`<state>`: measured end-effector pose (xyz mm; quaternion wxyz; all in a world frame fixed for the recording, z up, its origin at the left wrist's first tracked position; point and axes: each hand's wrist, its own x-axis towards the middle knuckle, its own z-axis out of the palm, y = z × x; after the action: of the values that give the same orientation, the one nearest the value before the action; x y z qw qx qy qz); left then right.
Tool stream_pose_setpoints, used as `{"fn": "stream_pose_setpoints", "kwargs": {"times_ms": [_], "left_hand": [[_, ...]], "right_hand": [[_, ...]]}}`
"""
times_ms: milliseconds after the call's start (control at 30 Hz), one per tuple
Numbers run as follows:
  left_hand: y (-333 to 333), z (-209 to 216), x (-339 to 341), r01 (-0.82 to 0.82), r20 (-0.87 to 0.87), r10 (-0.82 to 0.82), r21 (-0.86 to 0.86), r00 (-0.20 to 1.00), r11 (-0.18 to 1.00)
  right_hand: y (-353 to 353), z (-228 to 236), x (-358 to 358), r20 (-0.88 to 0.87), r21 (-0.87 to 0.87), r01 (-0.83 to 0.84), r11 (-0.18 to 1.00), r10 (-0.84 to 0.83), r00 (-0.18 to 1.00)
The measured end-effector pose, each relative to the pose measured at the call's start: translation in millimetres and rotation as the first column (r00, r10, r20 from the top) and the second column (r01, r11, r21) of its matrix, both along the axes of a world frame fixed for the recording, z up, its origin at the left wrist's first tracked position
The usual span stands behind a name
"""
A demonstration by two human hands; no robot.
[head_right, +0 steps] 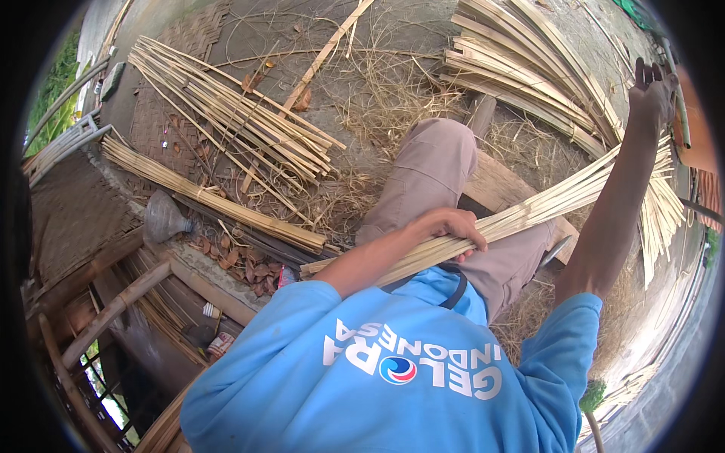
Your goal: The person gathers thin bamboo strips, aligns them into bundles, and ties them with string. The person repeatedly picks up strips, arranges them, and secures the bundles while sitting on the ground.
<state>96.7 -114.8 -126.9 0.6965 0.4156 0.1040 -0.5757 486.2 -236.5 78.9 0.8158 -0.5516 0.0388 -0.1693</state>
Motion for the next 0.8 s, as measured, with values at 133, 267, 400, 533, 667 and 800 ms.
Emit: {"fn": "stream_pose_setpoints", "kwargs": {"times_ms": [133,267,400,533,667,800], "left_hand": [[-2.7,-2.0,0.5,0.007,-0.01,-0.007,-0.011,1.0,1.0],[-0.5,-5.8,4.1,0.007,0.006,-0.007,0.01,1.0,1.0],[-1.7,-10.6,3.1,-0.018,-0.004,0.018,-0.027,1.0,0.999],[-5.8,-14.8,-1.8,-0.046,-0.034,0.045,-0.046,0.998,0.998],[-0.3,-16.9,-27.8,-0.439,-0.16,0.42,-0.112,0.893,0.892],[8.3,2.2,-4.8,0.109,0.151,-0.125,0.112,0.98,0.988]], "right_hand": [[-31.7,-63.2,-35.6,0.16,-0.864,0.194,0.464,-0.112,0.981],[5.0,-96.1,-81.5,-0.057,-0.988,-0.053,0.147,-0.022,0.998],[100.5,-94.7,-130.7,0.024,-0.802,-0.147,0.579,0.277,0.961],[244.2,-127.5,-208.1,-0.048,-0.873,-0.354,0.335,0.663,0.747],[352.2,-221.6,-298.2,-0.328,-0.82,-0.563,-0.102,0.89,0.316],[367.3,-326.3,-356.3,-0.258,-0.902,-0.419,-0.107,0.911,0.322]]}}
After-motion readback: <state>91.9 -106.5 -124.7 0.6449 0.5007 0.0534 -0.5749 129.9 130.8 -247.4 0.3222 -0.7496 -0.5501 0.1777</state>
